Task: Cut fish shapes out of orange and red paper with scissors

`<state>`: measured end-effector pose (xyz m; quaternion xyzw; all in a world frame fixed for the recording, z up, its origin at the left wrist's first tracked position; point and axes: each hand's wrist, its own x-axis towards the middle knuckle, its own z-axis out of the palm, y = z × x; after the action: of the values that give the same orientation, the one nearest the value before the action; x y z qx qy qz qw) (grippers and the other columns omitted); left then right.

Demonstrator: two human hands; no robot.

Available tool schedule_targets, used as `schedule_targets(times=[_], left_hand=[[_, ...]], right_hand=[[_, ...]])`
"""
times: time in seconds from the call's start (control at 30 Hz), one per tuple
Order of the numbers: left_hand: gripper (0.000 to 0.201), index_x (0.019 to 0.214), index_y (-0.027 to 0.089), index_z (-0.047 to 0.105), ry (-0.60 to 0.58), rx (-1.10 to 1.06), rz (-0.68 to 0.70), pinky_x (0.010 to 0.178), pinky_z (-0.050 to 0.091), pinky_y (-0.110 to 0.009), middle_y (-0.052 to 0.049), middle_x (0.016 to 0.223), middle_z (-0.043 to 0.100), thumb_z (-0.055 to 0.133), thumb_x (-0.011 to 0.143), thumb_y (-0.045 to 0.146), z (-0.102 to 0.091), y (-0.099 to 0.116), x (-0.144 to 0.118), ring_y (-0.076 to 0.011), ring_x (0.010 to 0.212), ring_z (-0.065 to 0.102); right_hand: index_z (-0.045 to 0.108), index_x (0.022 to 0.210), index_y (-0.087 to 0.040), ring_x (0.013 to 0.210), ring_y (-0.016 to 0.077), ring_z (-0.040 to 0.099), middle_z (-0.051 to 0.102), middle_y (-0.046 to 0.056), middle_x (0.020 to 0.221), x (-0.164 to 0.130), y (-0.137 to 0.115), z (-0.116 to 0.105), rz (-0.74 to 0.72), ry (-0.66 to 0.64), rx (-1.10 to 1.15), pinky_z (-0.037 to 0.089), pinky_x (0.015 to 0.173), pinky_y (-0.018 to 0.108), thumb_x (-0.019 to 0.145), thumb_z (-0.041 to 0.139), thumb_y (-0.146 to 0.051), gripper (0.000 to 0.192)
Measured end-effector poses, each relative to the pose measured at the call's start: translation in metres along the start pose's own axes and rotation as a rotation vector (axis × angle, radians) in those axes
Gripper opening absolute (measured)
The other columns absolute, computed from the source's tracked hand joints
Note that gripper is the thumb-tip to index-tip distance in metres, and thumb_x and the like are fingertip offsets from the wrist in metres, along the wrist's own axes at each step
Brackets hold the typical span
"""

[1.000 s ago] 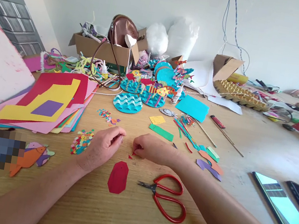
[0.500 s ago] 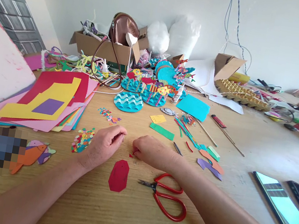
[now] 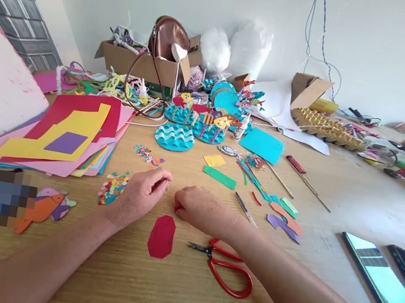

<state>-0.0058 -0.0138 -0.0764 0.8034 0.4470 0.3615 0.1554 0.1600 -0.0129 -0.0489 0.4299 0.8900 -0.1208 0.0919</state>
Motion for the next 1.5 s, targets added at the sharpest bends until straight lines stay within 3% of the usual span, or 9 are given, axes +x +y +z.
schedule_targets(times=[0.23, 0.53, 0.83, 1.0, 1.1, 1.23, 1.37, 1.5], left_hand=[[0.012, 0.081, 0.017, 0.055, -0.003, -0.007, 0.004, 0.056, 0.042, -0.02, 0.003, 0.062, 0.057, 0.045, 0.08, 0.012, 0.0, 0.0, 0.0, -0.0106, 0.057, 0.055], [0.012, 0.081, 0.018, 0.054, -0.027, -0.026, -0.017, 0.056, 0.042, -0.02, 0.003, 0.062, 0.055, 0.043, 0.081, 0.014, 0.0, 0.002, 0.0, -0.0105, 0.057, 0.053], [0.012, 0.081, 0.017, 0.055, -0.031, -0.011, -0.013, 0.056, 0.041, -0.021, 0.003, 0.061, 0.055, 0.043, 0.081, 0.013, -0.001, 0.002, 0.0, -0.0106, 0.056, 0.053], [0.013, 0.084, 0.016, 0.058, -0.06, 0.018, 0.0, 0.061, 0.044, -0.023, -0.001, 0.072, 0.063, 0.046, 0.082, 0.012, 0.002, 0.002, 0.0, -0.0125, 0.064, 0.058], [0.016, 0.088, 0.017, 0.059, -0.133, 0.016, 0.048, 0.069, 0.046, -0.025, -0.003, 0.083, 0.066, 0.045, 0.083, 0.012, 0.005, 0.003, 0.001, -0.0142, 0.076, 0.06], [0.019, 0.092, 0.016, 0.06, -0.345, 0.09, 0.093, 0.073, 0.046, -0.025, -0.005, 0.09, 0.064, 0.044, 0.084, 0.01, 0.009, 0.008, 0.003, -0.0152, 0.083, 0.06], [0.016, 0.089, 0.017, 0.06, -0.528, 0.249, 0.121, 0.071, 0.044, -0.025, -0.004, 0.086, 0.062, 0.046, 0.084, 0.014, 0.015, 0.016, 0.008, -0.0156, 0.081, 0.059], [0.013, 0.078, 0.018, 0.06, -0.592, 0.324, 0.136, 0.064, 0.042, -0.026, -0.003, 0.079, 0.06, 0.048, 0.082, 0.015, 0.02, 0.02, 0.015, -0.0174, 0.074, 0.057]], right_hand=[[0.07, 0.087, -0.008, 0.077, 0.0248, 0.065, 0.07, 0.017, 0.087, 0.004, -0.005, 0.002, 0.033, -0.001, -0.044, 0.042, 0.059, 0.027, 0.078, 0.046, -0.012, 0.026], [0.068, 0.085, -0.017, 0.066, 0.0134, 0.061, 0.071, 0.004, 0.078, -0.005, 0.017, -0.017, 0.08, -0.022, 0.064, 0.034, 0.05, 0.02, 0.075, 0.049, -0.015, 0.022], [0.068, 0.082, -0.016, 0.074, 0.0178, 0.061, 0.069, 0.006, 0.083, 0.001, 0.02, 0.001, 0.005, 0.018, 0.09, 0.035, 0.056, 0.023, 0.072, 0.052, -0.016, 0.018], [0.067, 0.089, -0.018, 0.074, 0.0155, 0.06, 0.069, 0.004, 0.084, -0.005, 0.021, -0.007, 0.072, 0.06, 0.141, 0.035, 0.057, 0.022, 0.074, 0.051, -0.013, 0.021], [0.066, 0.09, -0.018, 0.068, 0.0126, 0.059, 0.069, 0.003, 0.082, -0.016, 0.022, -0.014, 0.137, 0.097, 0.182, 0.034, 0.056, 0.02, 0.078, 0.05, -0.013, 0.02], [0.066, 0.083, -0.018, 0.064, 0.0118, 0.058, 0.068, 0.001, 0.074, -0.028, 0.023, -0.013, 0.18, 0.144, 0.22, 0.033, 0.054, 0.02, 0.078, 0.051, -0.013, 0.017], [0.066, 0.079, -0.017, 0.065, 0.0122, 0.056, 0.066, 0.002, 0.073, -0.042, 0.025, -0.001, 0.173, 0.201, 0.245, 0.033, 0.056, 0.02, 0.078, 0.049, -0.013, 0.017], [0.063, 0.074, -0.017, 0.062, 0.0108, 0.053, 0.064, 0.001, 0.069, -0.06, 0.023, 0.008, 0.158, 0.232, 0.275, 0.032, 0.054, 0.02, 0.081, 0.046, -0.012, 0.019]])
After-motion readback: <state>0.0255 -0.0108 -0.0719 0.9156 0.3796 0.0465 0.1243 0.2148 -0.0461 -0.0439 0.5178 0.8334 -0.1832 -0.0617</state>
